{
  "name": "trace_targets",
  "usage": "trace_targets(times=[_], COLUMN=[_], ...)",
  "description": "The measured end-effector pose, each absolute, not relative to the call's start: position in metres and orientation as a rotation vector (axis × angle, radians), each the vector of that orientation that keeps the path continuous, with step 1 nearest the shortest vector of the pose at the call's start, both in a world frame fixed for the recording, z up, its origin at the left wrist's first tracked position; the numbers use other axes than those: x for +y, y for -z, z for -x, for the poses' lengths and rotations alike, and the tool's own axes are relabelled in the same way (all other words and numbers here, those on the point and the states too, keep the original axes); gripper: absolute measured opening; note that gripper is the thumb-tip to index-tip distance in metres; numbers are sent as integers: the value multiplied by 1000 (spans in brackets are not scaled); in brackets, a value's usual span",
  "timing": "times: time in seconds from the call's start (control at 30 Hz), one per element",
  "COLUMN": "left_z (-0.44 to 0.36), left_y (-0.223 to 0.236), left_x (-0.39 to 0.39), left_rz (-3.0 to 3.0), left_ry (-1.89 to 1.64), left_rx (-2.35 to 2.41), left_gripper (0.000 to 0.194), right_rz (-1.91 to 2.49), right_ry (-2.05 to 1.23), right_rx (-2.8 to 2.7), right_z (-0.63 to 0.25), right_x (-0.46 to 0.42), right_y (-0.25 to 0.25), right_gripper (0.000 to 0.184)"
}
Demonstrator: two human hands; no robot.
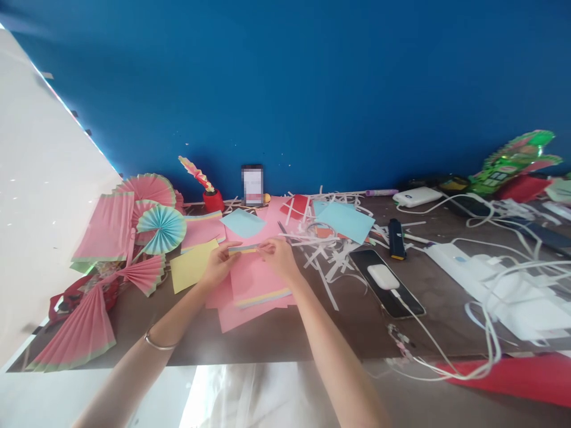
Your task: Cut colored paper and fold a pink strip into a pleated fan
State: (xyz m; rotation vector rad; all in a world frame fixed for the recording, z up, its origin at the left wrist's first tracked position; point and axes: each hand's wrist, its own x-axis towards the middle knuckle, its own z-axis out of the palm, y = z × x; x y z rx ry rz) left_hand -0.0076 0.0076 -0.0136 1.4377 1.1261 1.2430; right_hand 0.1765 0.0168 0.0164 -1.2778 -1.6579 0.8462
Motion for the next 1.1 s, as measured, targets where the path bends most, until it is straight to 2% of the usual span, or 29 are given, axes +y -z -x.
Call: trace_targets(times=[0.23,0.47,0.67,1.1], left_z=[6,1,4,5], left_y=[4,11,13,3], left_x=[3,4,7,2], left_rz=[-1393,-1086,-1172,-1326], left_ry=[-1246,-1196,-1096,-1064], left_rx=[1151,1009,1066,1108], left_gripper=[34,54,45,46], right_rz=[1297,1255,1260,1312], right_ry=[-876,-881,-836,-901], right_rx=[-1585,-1661,-1707,-1505], right_z=[-180,-175,-179,-182], right_x=[23,17,19,26], right_y=[-9,-16,-16,-14], right_gripper=[18,18,17,13])
